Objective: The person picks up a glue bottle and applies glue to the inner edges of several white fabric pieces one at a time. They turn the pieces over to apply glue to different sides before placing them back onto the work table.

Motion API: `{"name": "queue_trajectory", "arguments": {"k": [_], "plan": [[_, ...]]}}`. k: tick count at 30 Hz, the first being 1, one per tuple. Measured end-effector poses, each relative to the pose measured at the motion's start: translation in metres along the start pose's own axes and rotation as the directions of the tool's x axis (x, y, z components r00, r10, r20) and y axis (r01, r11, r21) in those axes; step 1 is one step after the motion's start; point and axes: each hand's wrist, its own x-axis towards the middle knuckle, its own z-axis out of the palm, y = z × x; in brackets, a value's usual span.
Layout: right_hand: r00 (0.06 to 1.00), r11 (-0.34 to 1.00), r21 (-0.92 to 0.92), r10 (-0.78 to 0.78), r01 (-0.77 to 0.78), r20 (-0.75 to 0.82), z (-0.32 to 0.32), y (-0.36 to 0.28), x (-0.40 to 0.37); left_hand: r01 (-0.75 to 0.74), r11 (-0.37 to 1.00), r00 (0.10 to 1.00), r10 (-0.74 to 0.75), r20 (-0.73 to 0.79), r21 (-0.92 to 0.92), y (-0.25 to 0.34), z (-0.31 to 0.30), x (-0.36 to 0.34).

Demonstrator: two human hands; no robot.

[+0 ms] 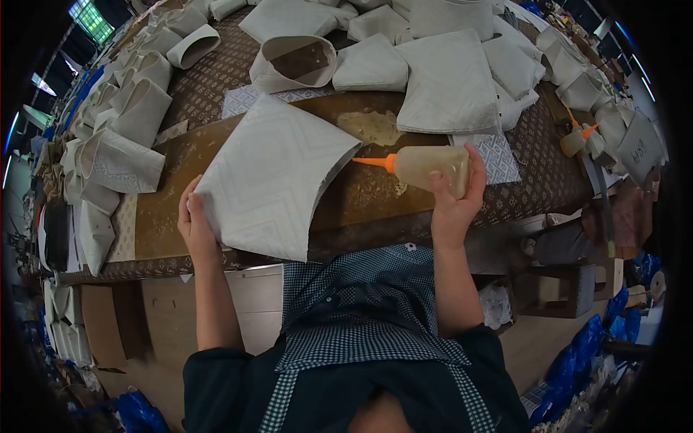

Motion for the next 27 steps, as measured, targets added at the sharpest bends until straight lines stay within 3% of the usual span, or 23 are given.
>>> {"name": "queue_trajectory", "arguments": {"k": [8, 17, 27], "plan": [[0.999, 0.999, -0.038, -0.032, 0.033, 0.031, 0.015, 0.021, 0.012, -0.002, 1.000, 1.000, 0.002, -0.016, -0.009, 0.001, 0.001, 0.003], [0.994, 0.994, 0.006, 0.105, -0.105, -0.015, 0.015, 0.036, 0.007, 0.008, 1.000, 1.000, -0.008, -0.016, -0.031, -0.002, -0.002, 0.006], [0.980, 0.979, 0.056, 0.195, -0.197, 0.044, 0.019, 0.036, -0.002, 0.017, 0.995, 1.000, -0.017, -0.003, -0.100, -0.016, -0.009, 0.010]]}}
